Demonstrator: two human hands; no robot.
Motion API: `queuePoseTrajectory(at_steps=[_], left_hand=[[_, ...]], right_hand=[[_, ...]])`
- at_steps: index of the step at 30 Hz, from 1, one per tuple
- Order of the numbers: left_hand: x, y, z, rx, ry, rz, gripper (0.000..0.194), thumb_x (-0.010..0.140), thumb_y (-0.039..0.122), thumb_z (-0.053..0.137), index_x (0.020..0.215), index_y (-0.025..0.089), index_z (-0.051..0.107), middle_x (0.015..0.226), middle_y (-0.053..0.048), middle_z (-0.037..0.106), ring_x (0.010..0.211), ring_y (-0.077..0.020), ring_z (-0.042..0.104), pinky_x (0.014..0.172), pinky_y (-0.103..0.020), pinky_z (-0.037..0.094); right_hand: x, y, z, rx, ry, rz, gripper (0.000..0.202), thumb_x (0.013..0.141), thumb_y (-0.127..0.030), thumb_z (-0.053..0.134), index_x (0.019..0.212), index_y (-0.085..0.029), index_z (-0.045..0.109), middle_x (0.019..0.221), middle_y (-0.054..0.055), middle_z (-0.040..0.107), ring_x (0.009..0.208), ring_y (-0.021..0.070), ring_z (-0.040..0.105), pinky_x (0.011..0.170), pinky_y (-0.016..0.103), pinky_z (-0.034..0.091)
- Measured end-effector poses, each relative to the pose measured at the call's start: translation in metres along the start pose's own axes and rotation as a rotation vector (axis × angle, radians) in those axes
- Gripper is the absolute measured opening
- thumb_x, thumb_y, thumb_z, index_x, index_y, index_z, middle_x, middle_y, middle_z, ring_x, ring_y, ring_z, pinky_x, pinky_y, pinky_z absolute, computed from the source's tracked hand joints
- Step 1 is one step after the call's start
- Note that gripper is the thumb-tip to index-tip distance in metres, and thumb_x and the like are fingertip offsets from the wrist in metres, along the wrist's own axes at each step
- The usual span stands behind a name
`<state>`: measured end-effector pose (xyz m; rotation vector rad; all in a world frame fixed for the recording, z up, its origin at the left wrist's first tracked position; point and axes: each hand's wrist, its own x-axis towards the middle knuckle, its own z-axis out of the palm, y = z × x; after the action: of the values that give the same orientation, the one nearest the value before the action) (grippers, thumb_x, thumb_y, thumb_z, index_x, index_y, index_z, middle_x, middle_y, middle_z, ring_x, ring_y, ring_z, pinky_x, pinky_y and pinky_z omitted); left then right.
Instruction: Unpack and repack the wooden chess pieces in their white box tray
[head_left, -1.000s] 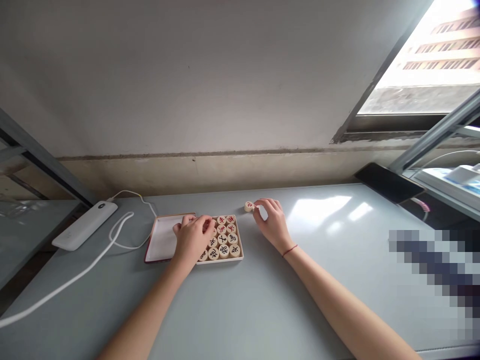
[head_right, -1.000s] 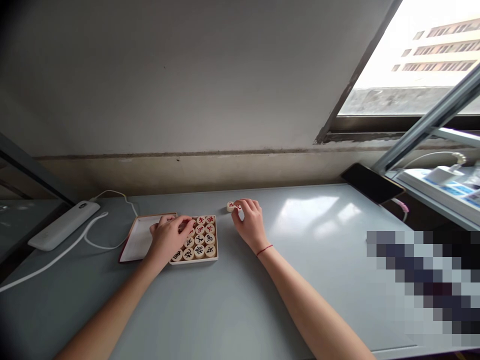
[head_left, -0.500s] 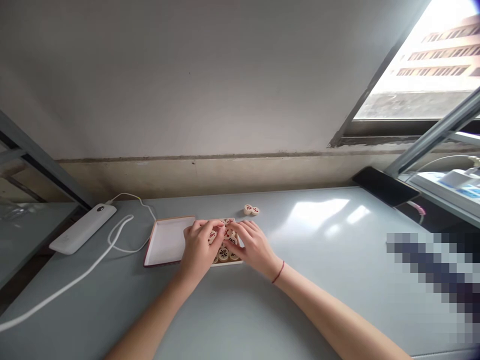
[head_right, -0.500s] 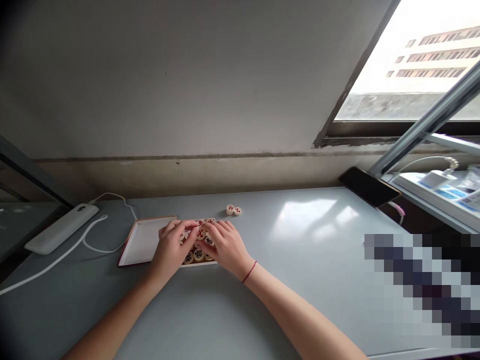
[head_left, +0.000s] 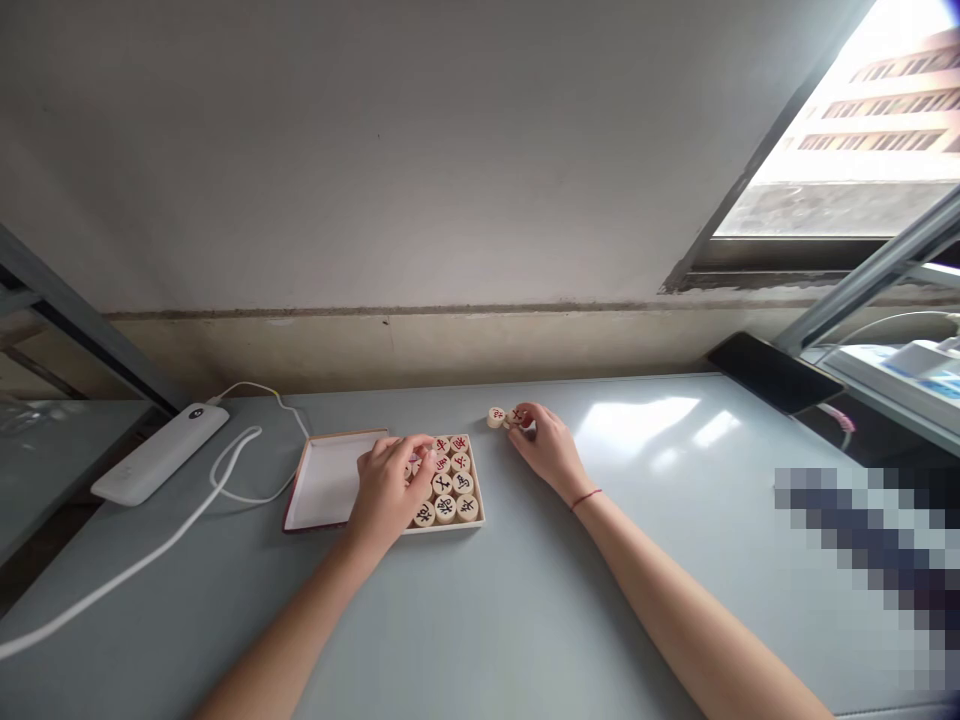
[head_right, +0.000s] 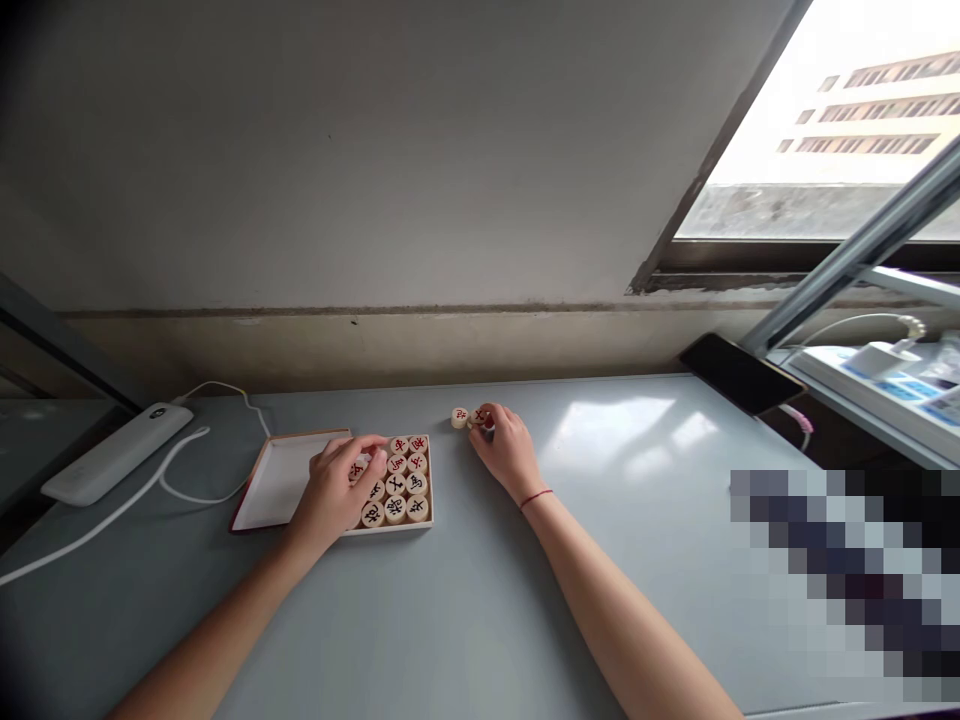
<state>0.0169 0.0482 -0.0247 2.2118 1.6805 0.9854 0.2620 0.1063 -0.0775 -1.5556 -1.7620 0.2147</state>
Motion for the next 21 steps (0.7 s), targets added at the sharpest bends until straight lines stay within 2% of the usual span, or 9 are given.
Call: queuePoseTrajectory(at_steps=[4,10,18,21], left_hand=[[0.0003,-0.0008,-0.0008,0.001,-0.005,-0.005,0.019,0.089,0.03,0.047,0.095,0.025,0.064,0.092,-0.001,0.071,0.091,-0.0213,0.06,0.09,-0.039,0.039],[0.0008,-0.0015,-0.0023,0.029,-0.003,0.002,0.018,0.088,0.03,0.047,0.092,0.025,0.065,0.087,-0.001,0.071,0.09,-0.0213,0.061,0.088,-0.037,0.041],[0.0023,-0.005,-0.0012,0.035,0.004,0.032,0.019,0.088,0.029,0.047,0.088,0.024,0.065,0.088,-0.001,0.071,0.087,-0.0202,0.06,0.083,-0.034,0.042],[0.0021,-0.0061,-0.0008,0.083,0.009,0.031,0.02,0.089,0.029,0.046,0.089,0.024,0.066,0.088,-0.002,0.071,0.089,-0.0208,0.059,0.083,-0.034,0.041]], right_hand=[[-0.0016,-0.0009,0.0025,-0.02,-0.047,0.001,0.026,0.08,-0.027,0.051,0.102,-0.018,0.061,0.089,0.008,0.064,0.072,0.0196,0.06,0.071,0.033,0.047],[-0.0025,-0.0006,0.0024,0.032,-0.03,0.021,0.03,0.084,-0.032,0.05,0.107,-0.018,0.063,0.107,0.011,0.06,0.062,0.015,0.059,0.068,0.032,0.051],[-0.0018,-0.0022,0.001,0.037,-0.05,0.033,0.036,0.084,-0.032,0.05,0.116,-0.018,0.058,0.103,0.01,0.062,0.062,0.0157,0.058,0.067,0.033,0.051],[-0.0026,-0.0095,-0.0026,0.019,0.023,0.021,0.039,0.083,-0.034,0.051,0.118,-0.017,0.055,0.1,0.011,0.061,0.072,0.0199,0.06,0.067,0.034,0.05]])
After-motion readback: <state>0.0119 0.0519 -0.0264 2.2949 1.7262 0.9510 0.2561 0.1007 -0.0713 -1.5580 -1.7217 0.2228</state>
